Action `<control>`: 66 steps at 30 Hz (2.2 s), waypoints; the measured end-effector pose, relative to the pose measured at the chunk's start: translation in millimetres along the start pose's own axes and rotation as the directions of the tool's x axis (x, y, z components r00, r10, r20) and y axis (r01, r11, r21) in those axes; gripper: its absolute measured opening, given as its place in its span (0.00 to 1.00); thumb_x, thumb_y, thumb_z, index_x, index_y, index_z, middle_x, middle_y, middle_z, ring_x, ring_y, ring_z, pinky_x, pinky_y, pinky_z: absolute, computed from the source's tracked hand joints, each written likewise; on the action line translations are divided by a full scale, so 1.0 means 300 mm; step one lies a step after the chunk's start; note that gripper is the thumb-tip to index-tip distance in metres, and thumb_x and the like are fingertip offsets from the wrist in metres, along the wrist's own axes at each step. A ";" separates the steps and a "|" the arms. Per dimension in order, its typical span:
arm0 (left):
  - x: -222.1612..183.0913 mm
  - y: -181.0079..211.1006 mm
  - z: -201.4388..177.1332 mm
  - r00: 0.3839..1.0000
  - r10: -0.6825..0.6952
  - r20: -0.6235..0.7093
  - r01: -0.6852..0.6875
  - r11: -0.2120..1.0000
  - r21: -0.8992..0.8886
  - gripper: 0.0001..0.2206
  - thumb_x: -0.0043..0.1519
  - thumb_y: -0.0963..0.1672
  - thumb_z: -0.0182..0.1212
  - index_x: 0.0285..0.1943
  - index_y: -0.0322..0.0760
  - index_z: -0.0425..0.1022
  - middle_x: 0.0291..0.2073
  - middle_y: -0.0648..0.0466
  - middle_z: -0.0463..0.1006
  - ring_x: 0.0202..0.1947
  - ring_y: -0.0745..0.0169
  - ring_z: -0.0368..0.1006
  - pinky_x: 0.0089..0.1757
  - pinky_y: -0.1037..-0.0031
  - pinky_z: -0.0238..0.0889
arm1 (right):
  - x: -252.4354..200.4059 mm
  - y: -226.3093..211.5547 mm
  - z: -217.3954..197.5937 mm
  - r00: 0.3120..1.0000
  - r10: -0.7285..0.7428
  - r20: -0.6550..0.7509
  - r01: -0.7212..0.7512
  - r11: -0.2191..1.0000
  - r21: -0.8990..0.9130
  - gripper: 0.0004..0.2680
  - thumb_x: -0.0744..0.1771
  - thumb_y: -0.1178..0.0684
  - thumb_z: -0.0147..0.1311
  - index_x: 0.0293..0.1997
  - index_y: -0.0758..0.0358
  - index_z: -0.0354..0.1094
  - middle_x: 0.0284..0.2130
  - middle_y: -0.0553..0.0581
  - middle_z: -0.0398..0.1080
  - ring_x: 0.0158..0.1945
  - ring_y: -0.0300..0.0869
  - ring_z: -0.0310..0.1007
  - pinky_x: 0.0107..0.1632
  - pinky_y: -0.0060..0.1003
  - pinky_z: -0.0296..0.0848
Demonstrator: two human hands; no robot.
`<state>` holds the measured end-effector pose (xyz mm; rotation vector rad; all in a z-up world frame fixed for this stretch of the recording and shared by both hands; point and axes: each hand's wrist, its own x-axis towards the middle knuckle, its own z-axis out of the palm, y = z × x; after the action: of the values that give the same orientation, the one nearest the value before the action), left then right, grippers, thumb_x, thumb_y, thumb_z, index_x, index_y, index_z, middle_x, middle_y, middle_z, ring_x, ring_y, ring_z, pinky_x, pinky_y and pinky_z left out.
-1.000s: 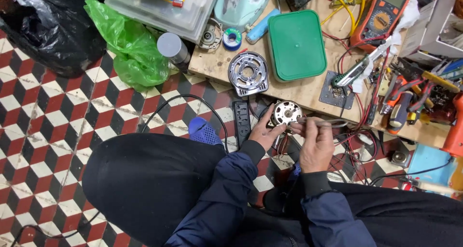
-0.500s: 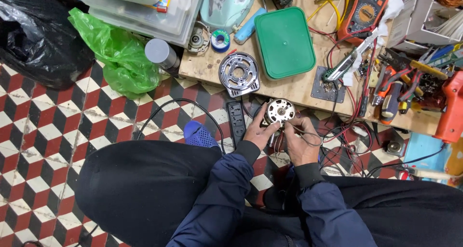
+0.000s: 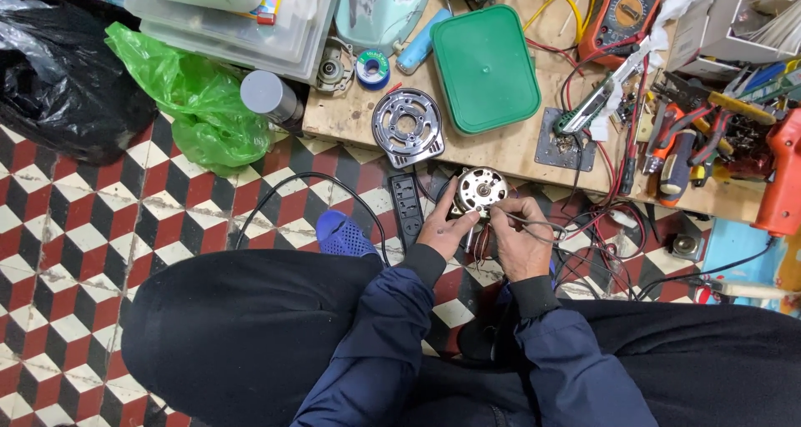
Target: A person is soldering electrical wires to the terminals of a motor stator on a cluttered workbench.
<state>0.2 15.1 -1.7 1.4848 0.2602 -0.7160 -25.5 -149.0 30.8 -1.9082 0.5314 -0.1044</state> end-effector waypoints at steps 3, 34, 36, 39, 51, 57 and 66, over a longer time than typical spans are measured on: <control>-0.028 0.029 0.007 0.999 0.029 0.020 -0.028 0.999 -0.033 0.41 0.73 0.55 0.61 0.91 0.57 0.38 0.86 0.34 0.39 0.76 0.23 0.61 0.71 0.30 0.59 | -0.008 -0.029 -0.002 1.000 0.001 -0.004 -0.001 1.000 0.006 0.03 0.67 0.57 0.68 0.42 0.58 0.82 0.36 0.58 0.80 0.39 0.36 0.74 0.42 0.38 0.79; 0.001 -0.027 -0.015 0.997 0.054 0.049 -0.048 0.992 -0.119 0.41 0.74 0.53 0.64 0.91 0.59 0.38 0.86 0.34 0.34 0.77 0.20 0.57 0.73 0.35 0.62 | -0.015 -0.077 -0.003 0.998 -0.056 0.012 0.056 0.997 -0.045 0.03 0.68 0.57 0.69 0.44 0.57 0.83 0.28 0.60 0.77 0.38 0.43 0.78 0.45 0.45 0.79; 0.004 -0.028 -0.008 0.997 0.057 0.047 -0.051 0.991 -0.120 0.42 0.73 0.53 0.64 0.91 0.60 0.38 0.86 0.34 0.34 0.76 0.21 0.58 0.73 0.37 0.61 | -0.015 -0.083 -0.004 0.999 -0.047 0.014 0.048 0.998 -0.043 0.02 0.69 0.57 0.68 0.44 0.57 0.83 0.29 0.59 0.76 0.38 0.41 0.77 0.44 0.45 0.79; 0.003 -0.026 -0.014 0.997 0.057 0.056 -0.050 0.991 -0.121 0.42 0.73 0.54 0.64 0.91 0.58 0.37 0.86 0.33 0.33 0.77 0.22 0.58 0.73 0.36 0.62 | -0.009 -0.047 0.000 0.999 -0.041 0.012 0.042 0.997 -0.060 0.03 0.67 0.57 0.69 0.43 0.55 0.83 0.31 0.59 0.79 0.39 0.41 0.78 0.46 0.41 0.80; 0.014 -0.052 -0.021 0.998 0.047 0.032 -0.043 0.994 -0.102 0.42 0.72 0.53 0.65 0.91 0.58 0.39 0.86 0.33 0.36 0.75 0.24 0.62 0.72 0.41 0.65 | -0.006 -0.056 -0.006 1.000 -0.021 0.008 0.022 0.997 -0.072 0.03 0.67 0.56 0.69 0.43 0.55 0.83 0.32 0.59 0.80 0.39 0.40 0.78 0.47 0.41 0.81; -0.002 -0.030 -0.018 0.999 0.045 0.029 -0.042 0.995 -0.094 0.41 0.73 0.53 0.65 0.91 0.58 0.39 0.86 0.34 0.37 0.75 0.21 0.61 0.72 0.41 0.66 | -0.015 -0.072 0.004 1.000 -0.007 0.001 0.007 0.997 -0.071 0.04 0.68 0.55 0.68 0.45 0.56 0.83 0.34 0.61 0.80 0.40 0.42 0.79 0.45 0.44 0.80; 0.001 -0.028 -0.015 0.999 0.041 0.018 -0.039 0.995 -0.095 0.41 0.73 0.52 0.64 0.91 0.57 0.40 0.86 0.33 0.38 0.75 0.22 0.61 0.72 0.41 0.66 | -0.006 -0.052 0.003 1.000 0.020 0.006 -0.020 0.996 -0.085 0.04 0.67 0.54 0.69 0.43 0.55 0.83 0.36 0.58 0.82 0.40 0.39 0.79 0.47 0.40 0.81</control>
<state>-3.1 20.0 -9.2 1.3882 0.2452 -0.6770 -21.9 -142.9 44.8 -1.9847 0.5576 -0.0630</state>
